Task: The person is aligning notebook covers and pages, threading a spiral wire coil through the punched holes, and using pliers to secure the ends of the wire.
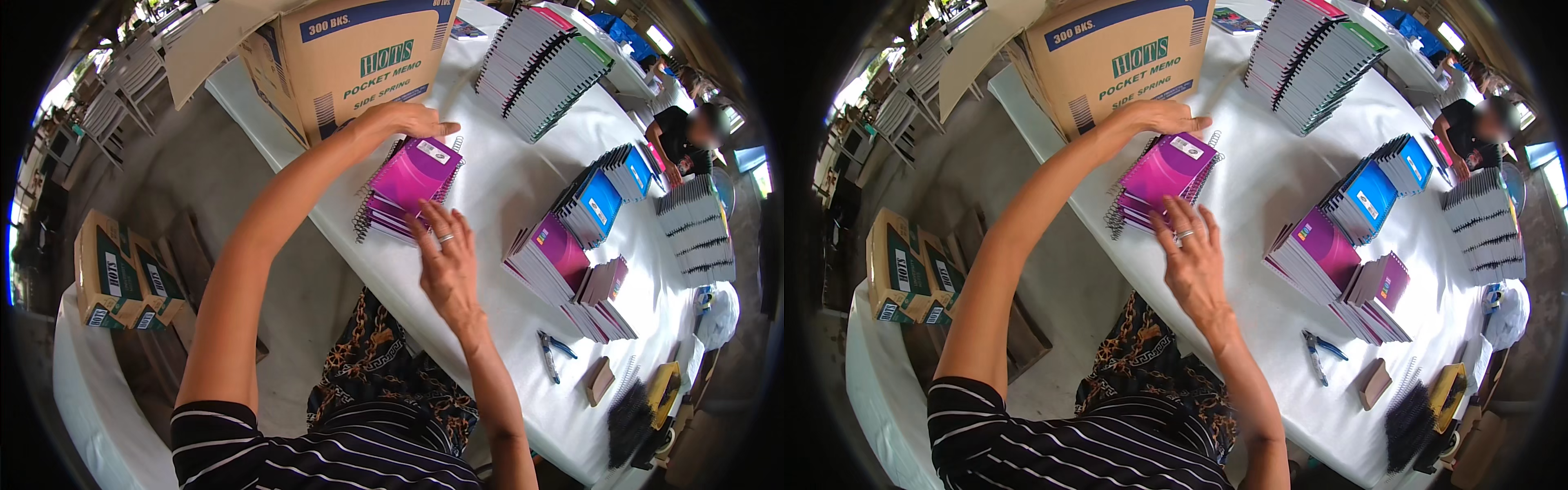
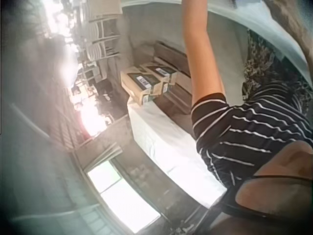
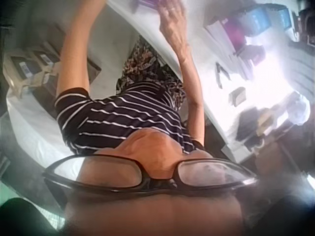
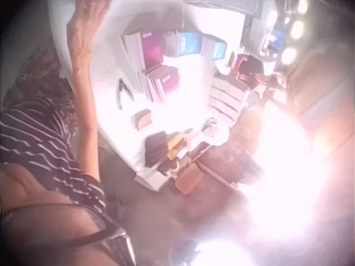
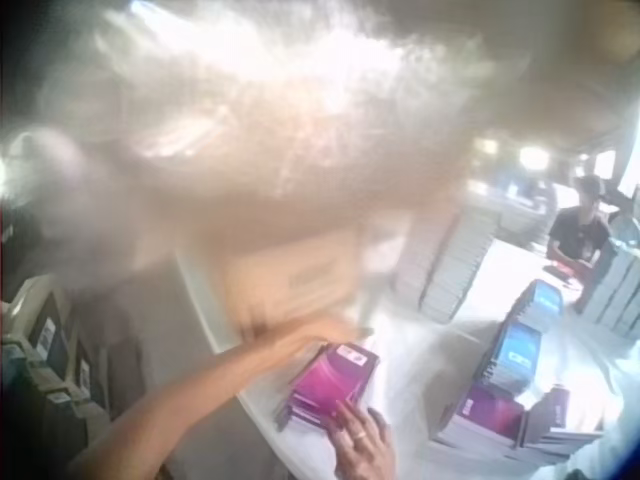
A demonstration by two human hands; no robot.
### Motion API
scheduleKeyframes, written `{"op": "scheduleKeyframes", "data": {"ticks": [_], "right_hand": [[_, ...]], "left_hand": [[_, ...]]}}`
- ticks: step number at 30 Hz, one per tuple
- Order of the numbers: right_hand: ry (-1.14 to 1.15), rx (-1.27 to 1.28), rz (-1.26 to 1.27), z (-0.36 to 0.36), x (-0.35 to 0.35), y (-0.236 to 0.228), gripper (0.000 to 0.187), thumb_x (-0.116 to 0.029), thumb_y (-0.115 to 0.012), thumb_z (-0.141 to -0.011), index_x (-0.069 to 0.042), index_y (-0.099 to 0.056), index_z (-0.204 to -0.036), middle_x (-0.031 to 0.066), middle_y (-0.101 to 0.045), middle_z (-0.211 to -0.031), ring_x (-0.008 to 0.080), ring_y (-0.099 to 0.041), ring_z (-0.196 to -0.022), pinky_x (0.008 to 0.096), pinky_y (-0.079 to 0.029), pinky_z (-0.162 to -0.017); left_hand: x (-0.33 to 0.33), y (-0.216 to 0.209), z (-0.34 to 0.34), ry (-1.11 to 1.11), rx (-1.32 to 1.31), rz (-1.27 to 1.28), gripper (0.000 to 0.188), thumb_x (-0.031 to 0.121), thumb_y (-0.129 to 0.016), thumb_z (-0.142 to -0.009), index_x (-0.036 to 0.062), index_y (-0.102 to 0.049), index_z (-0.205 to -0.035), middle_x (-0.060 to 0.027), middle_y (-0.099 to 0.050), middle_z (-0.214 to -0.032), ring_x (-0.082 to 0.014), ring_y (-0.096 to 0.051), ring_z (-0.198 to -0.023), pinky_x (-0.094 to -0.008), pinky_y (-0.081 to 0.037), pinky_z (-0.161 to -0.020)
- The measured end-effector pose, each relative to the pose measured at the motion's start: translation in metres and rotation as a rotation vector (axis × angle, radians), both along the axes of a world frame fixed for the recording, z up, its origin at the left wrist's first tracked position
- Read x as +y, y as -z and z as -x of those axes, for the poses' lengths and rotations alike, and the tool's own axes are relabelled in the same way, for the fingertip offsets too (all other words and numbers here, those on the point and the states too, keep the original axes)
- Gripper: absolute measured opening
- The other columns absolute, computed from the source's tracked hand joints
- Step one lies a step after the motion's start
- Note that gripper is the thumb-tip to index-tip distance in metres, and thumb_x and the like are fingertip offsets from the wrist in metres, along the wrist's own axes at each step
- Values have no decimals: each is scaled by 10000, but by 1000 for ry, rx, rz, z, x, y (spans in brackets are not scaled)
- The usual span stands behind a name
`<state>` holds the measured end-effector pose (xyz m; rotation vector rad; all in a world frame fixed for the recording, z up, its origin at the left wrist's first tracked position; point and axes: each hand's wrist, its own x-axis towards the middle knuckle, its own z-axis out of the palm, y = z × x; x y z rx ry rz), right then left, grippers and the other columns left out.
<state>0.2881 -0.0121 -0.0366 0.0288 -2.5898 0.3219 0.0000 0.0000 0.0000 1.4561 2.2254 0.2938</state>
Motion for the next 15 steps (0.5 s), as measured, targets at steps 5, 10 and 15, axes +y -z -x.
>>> {"op": "scheduleKeyframes", "data": {"ticks": [5, 10, 15], "right_hand": [[35, 102, 63, 21, -23, 6, 379, -153, -655, -907, -115, -616, -1282, 62, -544, -1400, 267, -468, -1337, 525, -315, -1116], [27, 70, 101, 25, -13, 6, 422, -160, -613, -947, -105, -555, -1361, 81, -484, -1468, 289, -427, -1375, 530, -287, -1138], [167, 155, 715, 27, 12, 13, 599, -214, -502, -1025, 3, -263, -1529, 228, -294, -1572, 375, -275, -1465, 496, -206, -1196]], "left_hand": [[-37, -36, -30, 26, 99, 115, 858, 774, -276, -926, 72, -754, -1050, -243, -696, -1085, -433, -628, -1081, -526, -475, -942], [-51, -20, -28, -76, 70, -71, 766, 701, -376, -957, 57, -637, -1280, -250, -647, -1193, -351, -602, -1158, -421, -456, -982], [-97, 13, -38, -588, -372, -641, 702, 534, -486, -1003, 33, -386, -1486, -181, -481, -1448, -254, -452, -1341, -378, -372, -1093]]}}
